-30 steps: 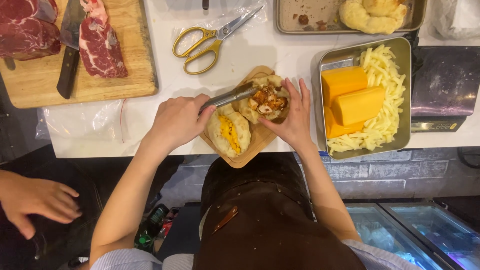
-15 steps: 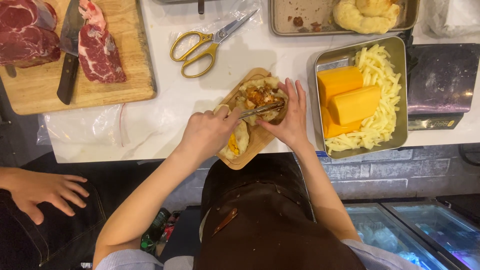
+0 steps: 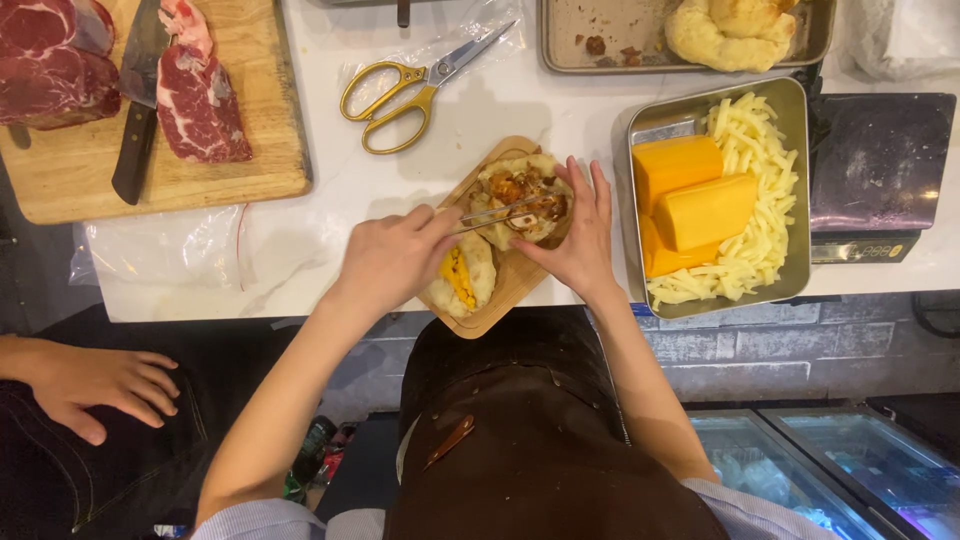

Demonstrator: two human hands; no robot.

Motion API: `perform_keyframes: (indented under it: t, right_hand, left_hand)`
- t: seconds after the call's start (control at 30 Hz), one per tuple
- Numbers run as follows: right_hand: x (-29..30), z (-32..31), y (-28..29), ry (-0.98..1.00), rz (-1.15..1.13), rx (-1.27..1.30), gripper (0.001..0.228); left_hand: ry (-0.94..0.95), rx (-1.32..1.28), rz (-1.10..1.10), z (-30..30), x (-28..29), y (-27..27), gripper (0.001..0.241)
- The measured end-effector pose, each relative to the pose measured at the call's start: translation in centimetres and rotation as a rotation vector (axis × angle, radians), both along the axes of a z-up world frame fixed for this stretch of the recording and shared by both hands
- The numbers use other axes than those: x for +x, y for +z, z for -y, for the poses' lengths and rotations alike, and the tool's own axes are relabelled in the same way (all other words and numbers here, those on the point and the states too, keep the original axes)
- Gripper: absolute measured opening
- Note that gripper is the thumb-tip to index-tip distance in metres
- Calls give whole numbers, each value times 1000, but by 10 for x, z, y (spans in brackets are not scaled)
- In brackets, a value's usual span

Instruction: Filling buns with fried chicken and topping them with scrambled eggs.

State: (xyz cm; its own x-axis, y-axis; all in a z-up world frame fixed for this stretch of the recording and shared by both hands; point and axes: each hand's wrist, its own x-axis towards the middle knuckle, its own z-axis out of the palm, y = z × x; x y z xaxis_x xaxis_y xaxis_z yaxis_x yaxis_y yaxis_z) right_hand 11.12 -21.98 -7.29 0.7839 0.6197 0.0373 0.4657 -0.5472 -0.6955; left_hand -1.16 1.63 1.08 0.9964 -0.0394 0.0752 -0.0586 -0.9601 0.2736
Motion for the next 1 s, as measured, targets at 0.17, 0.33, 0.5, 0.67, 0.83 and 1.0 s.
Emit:
perform_keyframes:
  t: [0.17,0.33,0.5,0.67,0.83,1.0]
  right_hand:
    - [-1,0,-3,-2,4,5,124]
    - [-1,1,-2,-2,22,1,123]
    - [-1,1,-5,1,33,4,122]
    - [-1,1,-5,-3,29,20,122]
    - [0,1,-3,-1,19,19,121]
    - [1,2,0,-9,-12,32,121]
  left_hand:
    - [239,-183,-145,-27,-17,25,28]
    - [413,-198,-210,-36,-38,7,30]
    - [417,-227,-214,-26,-35,11,32]
    - [110,-110,-137,-12,-24,10,29]
    - [28,-8,-63,-15,-12,-6,25]
    - [13,73,-66,-12,-6,-7,25]
